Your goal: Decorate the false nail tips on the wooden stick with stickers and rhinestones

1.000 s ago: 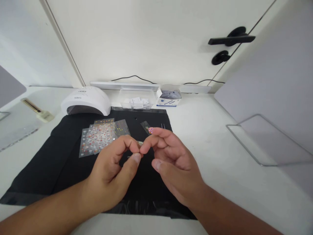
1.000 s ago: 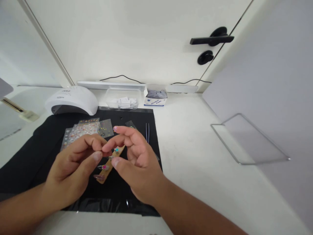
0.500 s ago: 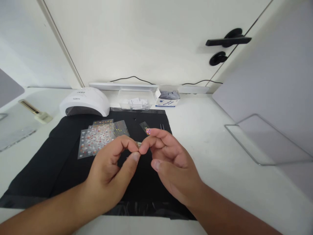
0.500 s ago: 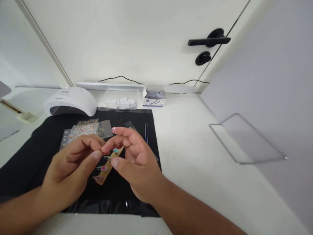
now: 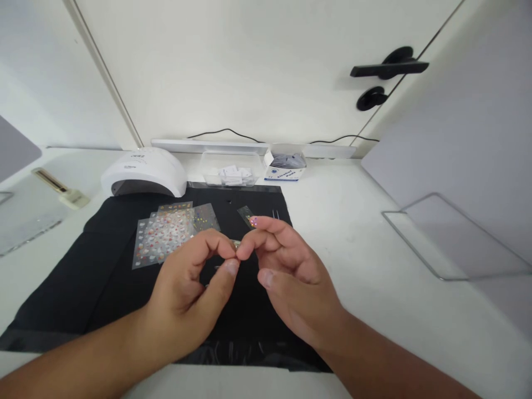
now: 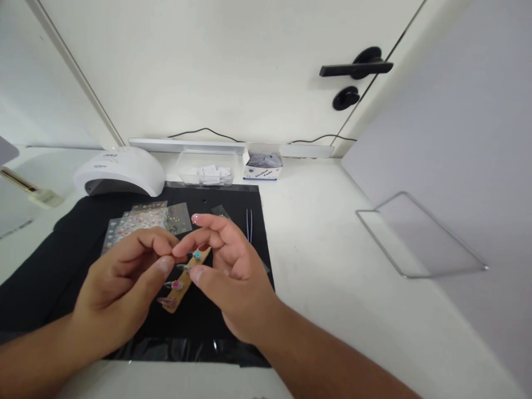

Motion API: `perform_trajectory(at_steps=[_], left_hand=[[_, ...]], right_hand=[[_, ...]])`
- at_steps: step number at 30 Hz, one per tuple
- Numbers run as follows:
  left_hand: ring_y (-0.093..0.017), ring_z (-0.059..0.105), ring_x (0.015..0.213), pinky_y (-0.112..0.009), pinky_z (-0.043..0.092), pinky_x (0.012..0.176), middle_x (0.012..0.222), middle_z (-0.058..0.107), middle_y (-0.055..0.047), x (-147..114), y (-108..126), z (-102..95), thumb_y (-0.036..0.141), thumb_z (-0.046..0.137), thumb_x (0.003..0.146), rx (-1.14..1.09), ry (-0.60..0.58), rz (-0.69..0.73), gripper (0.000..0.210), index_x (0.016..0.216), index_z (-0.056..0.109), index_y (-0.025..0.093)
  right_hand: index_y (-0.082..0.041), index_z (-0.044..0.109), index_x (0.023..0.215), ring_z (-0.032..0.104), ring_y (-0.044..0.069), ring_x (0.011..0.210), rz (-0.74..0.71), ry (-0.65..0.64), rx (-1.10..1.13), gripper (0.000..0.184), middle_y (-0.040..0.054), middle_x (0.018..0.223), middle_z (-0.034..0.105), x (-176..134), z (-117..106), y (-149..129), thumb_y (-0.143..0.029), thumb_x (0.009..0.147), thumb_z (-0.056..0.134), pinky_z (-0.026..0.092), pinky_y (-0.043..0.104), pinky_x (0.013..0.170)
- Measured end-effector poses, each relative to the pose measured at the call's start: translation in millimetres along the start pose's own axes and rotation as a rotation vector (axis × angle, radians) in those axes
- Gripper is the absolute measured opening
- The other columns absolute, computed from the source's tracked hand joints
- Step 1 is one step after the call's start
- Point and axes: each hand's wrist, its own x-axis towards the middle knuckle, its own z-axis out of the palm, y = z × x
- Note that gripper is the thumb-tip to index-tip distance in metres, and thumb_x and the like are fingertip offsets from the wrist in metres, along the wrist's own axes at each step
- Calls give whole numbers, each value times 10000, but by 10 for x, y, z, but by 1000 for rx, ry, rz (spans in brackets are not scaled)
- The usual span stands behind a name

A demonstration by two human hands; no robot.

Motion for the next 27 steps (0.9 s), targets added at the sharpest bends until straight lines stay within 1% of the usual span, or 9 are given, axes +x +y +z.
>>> perform_trajectory(at_steps=[5,9,13,17,19,23,25,27], left_hand=[[-126,592,782,-235,472,690,863,619,14,22,15,2,146,522,954,-2,17,-7,116,968,561,254],[-138,592,786,-247,464,681,857,625,1,25,25,-2,142,508,954,8,8,-1,112,934,564,238],[-159,595,821,-270,461,687,864,614,-16,24,15,-12,163,477,966,-28,-19,-6,104,904,533,226],[-160,576,809,-268,451,666,829,594,-15,31,27,-16,177,460,971,-77,-29,-38,129,868,520,224],[-156,568,787,-251,453,630,809,582,-10,31,42,-10,195,473,969,-138,-34,-94,134,851,527,226],[-142,549,685,-216,436,516,756,560,-4,10,61,6,240,505,964,-311,-67,-251,133,840,552,229],[-122,500,593,-208,417,468,729,553,1,-1,66,10,239,508,954,-382,-81,-311,118,861,580,231],[-101,436,526,-202,396,440,729,563,3,-3,75,10,221,523,927,-438,-84,-345,103,881,615,231]], right_hand=[[-302,591,1163,635,162,963,-11,1,-2,432,-5,919,683,-2,-5,9,-98,783,617,539,324,791],[-303,584,1160,642,175,963,-1,15,-35,419,2,928,685,-1,2,12,-120,784,623,544,348,810],[-291,578,1163,648,176,962,-7,9,-54,422,8,934,697,-4,17,20,-115,783,620,550,365,842],[-296,567,1169,650,156,928,-39,28,-118,434,-6,935,685,-11,30,9,-85,791,594,546,341,833],[-307,555,1173,646,149,909,-109,47,-212,460,-12,936,674,-17,32,-7,-52,791,584,544,336,828],[-339,505,1227,639,165,896,-328,64,-544,544,-11,958,653,-29,11,-18,-19,798,602,532,387,863],[-347,478,1268,640,190,918,-430,57,-686,591,2,980,658,-33,-10,-2,-25,793,618,531,411,856],[-348,464,1290,638,206,940,-504,37,-775,619,13,979,666,-35,-29,19,-26,786,626,534,418,838]])
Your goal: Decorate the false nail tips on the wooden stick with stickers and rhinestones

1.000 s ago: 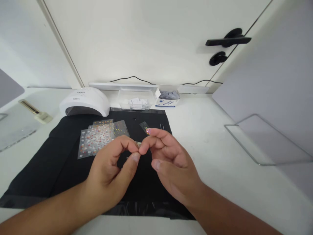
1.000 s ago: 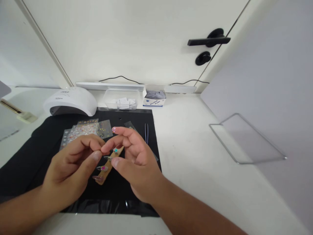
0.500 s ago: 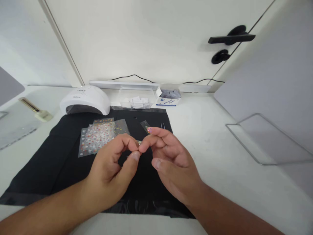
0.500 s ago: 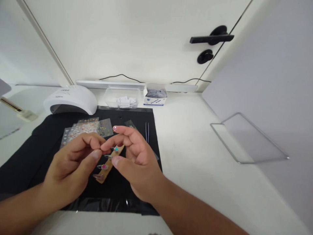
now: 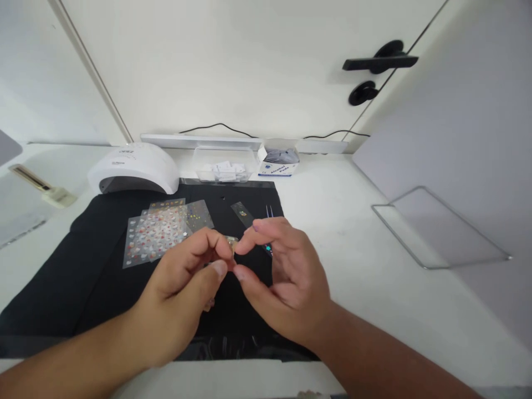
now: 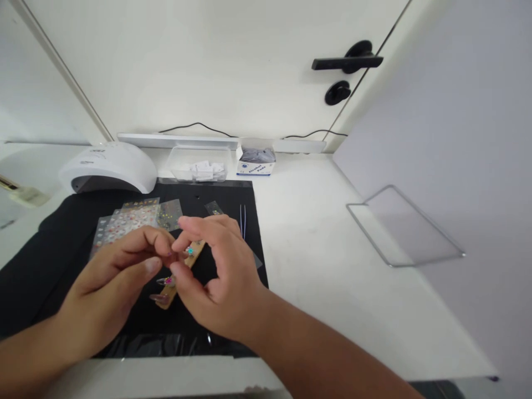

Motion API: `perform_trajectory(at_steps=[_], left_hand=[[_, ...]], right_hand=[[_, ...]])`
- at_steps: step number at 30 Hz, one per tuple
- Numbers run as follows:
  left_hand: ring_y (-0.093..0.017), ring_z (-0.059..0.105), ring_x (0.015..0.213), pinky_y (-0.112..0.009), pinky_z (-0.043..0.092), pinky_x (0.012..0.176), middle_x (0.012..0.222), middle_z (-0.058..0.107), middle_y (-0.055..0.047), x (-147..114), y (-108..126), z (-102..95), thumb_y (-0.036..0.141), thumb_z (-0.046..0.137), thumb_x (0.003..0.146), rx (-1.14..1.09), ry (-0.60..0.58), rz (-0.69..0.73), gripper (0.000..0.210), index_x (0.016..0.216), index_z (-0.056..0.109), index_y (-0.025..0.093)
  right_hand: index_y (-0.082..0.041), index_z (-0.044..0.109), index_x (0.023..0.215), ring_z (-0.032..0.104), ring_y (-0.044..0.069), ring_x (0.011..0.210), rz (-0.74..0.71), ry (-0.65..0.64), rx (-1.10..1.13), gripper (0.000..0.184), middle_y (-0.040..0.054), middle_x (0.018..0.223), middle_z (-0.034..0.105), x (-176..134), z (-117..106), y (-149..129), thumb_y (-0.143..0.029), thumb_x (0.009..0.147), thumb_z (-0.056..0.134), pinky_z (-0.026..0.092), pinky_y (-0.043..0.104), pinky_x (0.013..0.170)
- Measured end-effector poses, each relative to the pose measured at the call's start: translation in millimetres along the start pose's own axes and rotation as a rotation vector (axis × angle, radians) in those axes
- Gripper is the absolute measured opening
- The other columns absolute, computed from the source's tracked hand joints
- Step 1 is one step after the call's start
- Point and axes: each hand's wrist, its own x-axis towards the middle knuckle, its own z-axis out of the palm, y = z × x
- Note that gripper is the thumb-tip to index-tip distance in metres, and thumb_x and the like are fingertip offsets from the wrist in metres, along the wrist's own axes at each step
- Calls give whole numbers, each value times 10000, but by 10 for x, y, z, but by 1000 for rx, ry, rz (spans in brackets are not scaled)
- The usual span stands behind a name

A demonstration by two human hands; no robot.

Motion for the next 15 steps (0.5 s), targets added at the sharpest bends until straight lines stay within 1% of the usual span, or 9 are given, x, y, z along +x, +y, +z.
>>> perform_trajectory(at_steps=[2,6,11,15], left_hand=[[-88,404,504,-198,387,437,745,587,0,3,14,6,205,547,891,-44,-8,-13,105,887,649,232],[-93,437,532,-189,402,450,763,634,-6,13,42,19,202,585,849,-89,-20,-35,122,880,698,240],[-103,470,588,-181,419,477,795,644,1,4,61,25,217,605,841,-93,-3,-117,121,877,715,252],[-103,473,604,-173,405,480,798,637,1,-3,60,21,213,614,833,-96,-10,-116,105,863,709,247]], right_hand=[[-345,461,1298,633,209,938,-47,-4,-53,629,14,948,665,-6,-1,15,-15,787,620,537,419,830],[-343,462,1306,629,207,897,-102,15,-125,646,5,884,654,15,-10,11,4,781,607,541,425,831],[-248,518,1249,613,182,797,-235,58,-172,554,-2,812,640,63,-13,11,35,775,573,544,424,820],[-206,517,1231,601,175,803,-247,60,-174,535,4,807,642,66,-8,13,48,764,575,537,399,802]])
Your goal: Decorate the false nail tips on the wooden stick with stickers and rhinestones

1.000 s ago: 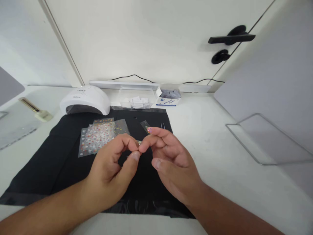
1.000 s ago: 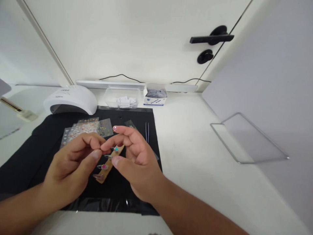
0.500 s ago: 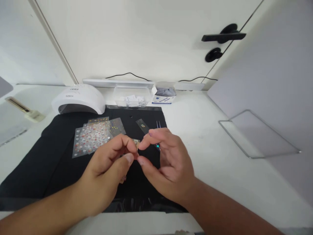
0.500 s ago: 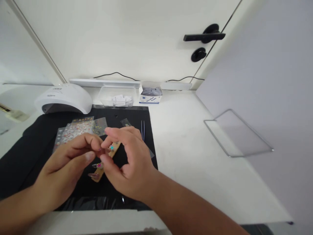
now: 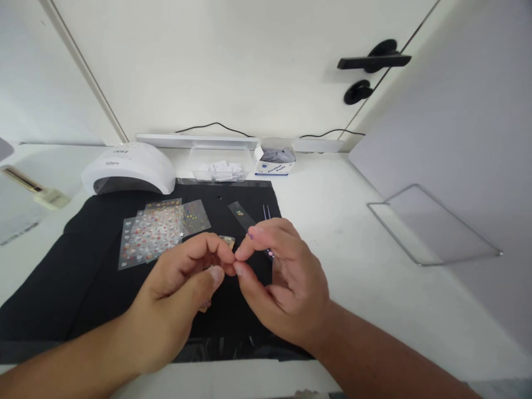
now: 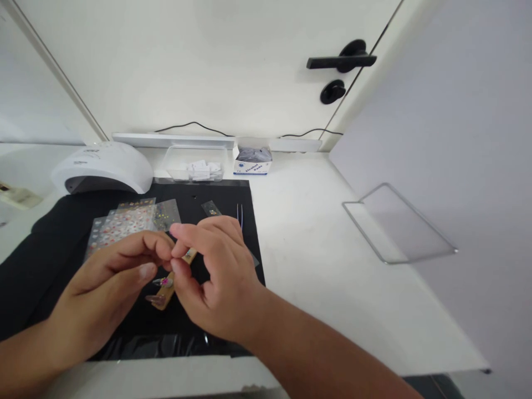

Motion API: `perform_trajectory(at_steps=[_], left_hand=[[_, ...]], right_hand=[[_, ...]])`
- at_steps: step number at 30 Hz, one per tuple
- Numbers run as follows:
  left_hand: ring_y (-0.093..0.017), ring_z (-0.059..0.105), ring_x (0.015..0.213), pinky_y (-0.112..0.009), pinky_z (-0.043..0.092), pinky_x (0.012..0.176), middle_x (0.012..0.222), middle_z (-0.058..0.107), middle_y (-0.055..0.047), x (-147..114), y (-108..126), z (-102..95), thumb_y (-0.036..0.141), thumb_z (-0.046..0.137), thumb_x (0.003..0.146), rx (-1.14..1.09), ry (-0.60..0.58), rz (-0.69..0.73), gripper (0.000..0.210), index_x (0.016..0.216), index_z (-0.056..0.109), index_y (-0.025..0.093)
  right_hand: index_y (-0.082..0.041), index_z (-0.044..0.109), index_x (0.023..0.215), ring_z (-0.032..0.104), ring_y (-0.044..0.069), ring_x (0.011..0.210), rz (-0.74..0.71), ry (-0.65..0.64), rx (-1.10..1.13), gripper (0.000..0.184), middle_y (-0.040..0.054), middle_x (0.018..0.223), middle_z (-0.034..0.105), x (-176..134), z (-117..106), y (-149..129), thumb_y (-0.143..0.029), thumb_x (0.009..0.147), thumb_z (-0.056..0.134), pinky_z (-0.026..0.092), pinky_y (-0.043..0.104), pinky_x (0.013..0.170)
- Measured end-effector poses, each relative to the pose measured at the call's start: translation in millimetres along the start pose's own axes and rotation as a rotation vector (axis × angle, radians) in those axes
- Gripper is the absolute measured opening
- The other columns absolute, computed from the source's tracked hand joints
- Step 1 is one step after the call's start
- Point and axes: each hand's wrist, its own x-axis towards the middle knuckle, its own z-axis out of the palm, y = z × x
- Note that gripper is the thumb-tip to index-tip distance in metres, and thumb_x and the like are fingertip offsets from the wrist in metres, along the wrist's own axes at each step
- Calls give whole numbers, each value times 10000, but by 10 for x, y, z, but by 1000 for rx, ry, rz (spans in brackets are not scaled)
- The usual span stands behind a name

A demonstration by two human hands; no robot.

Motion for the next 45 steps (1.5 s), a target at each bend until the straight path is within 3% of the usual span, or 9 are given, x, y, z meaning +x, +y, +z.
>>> perform_trajectory(at_steps=[8,20,35,45], left_hand=[[-105,485,617,-171,415,495,811,643,-5,-14,-22,-34,240,613,856,33,-18,7,112,886,719,258],[-108,533,620,-165,452,490,847,692,-8,-7,-5,-15,204,629,830,74,27,43,201,905,786,304],[-96,540,626,-144,451,470,895,684,0,12,12,-22,166,609,839,80,-14,110,282,933,800,351],[-85,518,534,-176,475,460,834,721,-8,31,31,-61,150,590,862,21,-74,91,331,926,825,374]], right_hand=[[-205,512,1227,612,175,839,62,-47,20,507,9,829,632,-19,-15,1,26,781,574,535,389,808],[-221,501,1212,615,145,781,299,-60,164,477,-19,815,577,-52,-8,6,-16,783,540,512,359,745],[-215,524,1202,622,148,801,272,-67,155,458,-6,841,595,-36,-31,47,-16,791,560,526,354,745],[-242,535,1119,579,116,701,413,-89,393,422,-35,780,563,32,-41,19,-26,756,544,489,290,643]])
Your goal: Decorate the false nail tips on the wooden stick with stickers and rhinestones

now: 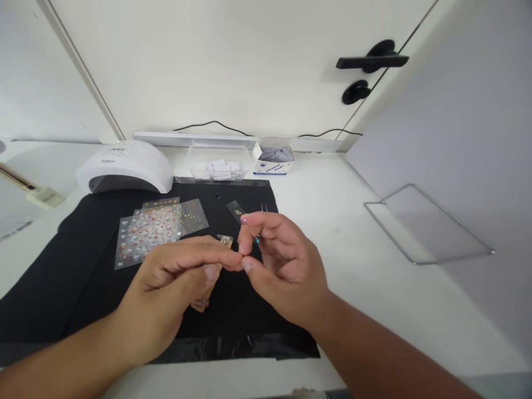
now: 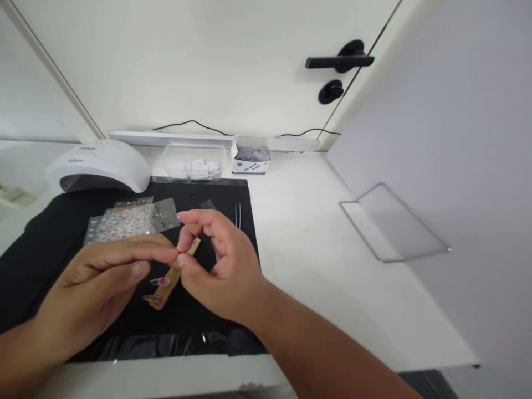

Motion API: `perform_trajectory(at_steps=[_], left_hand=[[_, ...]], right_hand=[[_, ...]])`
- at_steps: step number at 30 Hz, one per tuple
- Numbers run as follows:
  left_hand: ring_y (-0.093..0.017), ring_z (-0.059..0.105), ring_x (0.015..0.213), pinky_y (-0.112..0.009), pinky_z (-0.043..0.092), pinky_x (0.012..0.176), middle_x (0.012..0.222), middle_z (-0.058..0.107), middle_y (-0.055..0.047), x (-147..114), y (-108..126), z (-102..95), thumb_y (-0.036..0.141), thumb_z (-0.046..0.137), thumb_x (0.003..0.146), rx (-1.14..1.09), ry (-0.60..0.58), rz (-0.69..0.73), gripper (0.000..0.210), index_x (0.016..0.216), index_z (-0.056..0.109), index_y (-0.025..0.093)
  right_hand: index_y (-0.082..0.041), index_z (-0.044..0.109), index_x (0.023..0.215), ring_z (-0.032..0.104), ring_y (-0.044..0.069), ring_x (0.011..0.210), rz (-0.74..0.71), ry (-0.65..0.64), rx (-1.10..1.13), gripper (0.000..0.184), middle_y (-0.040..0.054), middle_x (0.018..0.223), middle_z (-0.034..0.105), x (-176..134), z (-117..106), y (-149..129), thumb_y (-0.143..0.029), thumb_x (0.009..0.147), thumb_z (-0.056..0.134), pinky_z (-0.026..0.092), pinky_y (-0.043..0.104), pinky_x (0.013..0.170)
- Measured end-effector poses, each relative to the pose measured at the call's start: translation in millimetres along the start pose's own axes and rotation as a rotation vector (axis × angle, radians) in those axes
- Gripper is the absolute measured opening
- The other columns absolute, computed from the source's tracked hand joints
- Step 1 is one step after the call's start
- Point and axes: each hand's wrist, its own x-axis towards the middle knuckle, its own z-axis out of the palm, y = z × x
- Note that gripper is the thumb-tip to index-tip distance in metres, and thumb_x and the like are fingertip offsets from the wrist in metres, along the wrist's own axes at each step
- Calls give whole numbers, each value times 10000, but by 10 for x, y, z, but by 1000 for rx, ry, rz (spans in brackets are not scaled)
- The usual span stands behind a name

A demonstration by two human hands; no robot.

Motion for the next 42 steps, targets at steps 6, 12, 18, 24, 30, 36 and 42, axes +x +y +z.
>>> perform_trajectory(at_steps=[6,12,18,24,30,36,42], left_hand=[[-100,515,534,-187,458,450,756,699,-15,12,26,1,159,584,865,30,-6,14,329,941,824,371],[-99,531,520,-188,453,447,706,698,-9,-6,50,40,163,601,841,42,27,23,303,901,832,349],[-170,701,866,-246,544,777,867,791,2,109,19,-131,137,639,801,172,174,117,247,831,830,291],[-212,708,844,-319,546,815,815,788,-5,346,9,-357,183,622,788,513,276,127,169,789,787,217],[-244,705,873,-358,539,832,879,792,-35,419,-66,-397,247,567,813,752,132,122,209,838,770,202],[-223,698,848,-352,537,829,894,776,-45,452,-142,-417,249,548,811,758,78,99,232,895,754,181],[-205,674,837,-340,527,815,884,741,-37,499,-237,-431,212,527,832,810,9,85,222,937,722,190]], right_hand=[[-236,540,1124,559,103,710,32,-29,137,424,-40,776,549,14,-11,12,-24,758,553,471,268,643],[-241,540,1119,539,96,699,71,-34,213,434,-40,784,533,-13,-9,33,-14,749,547,479,242,616],[-235,549,1105,573,111,722,59,4,129,398,-40,760,558,31,-51,102,-49,753,563,485,268,655],[-221,560,1096,559,109,693,63,3,19,383,-47,760,573,110,-145,271,-66,746,583,454,284,654],[-193,551,1085,532,101,664,163,-6,-10,335,-40,760,568,158,-193,410,-118,760,580,387,254,572],[-178,561,1092,562,117,729,272,-112,-103,329,-20,795,598,197,-214,520,-145,765,573,400,254,609],[-190,565,1119,591,127,723,316,-239,-234,372,-15,820,649,224,-220,570,-120,754,565,443,302,707]])
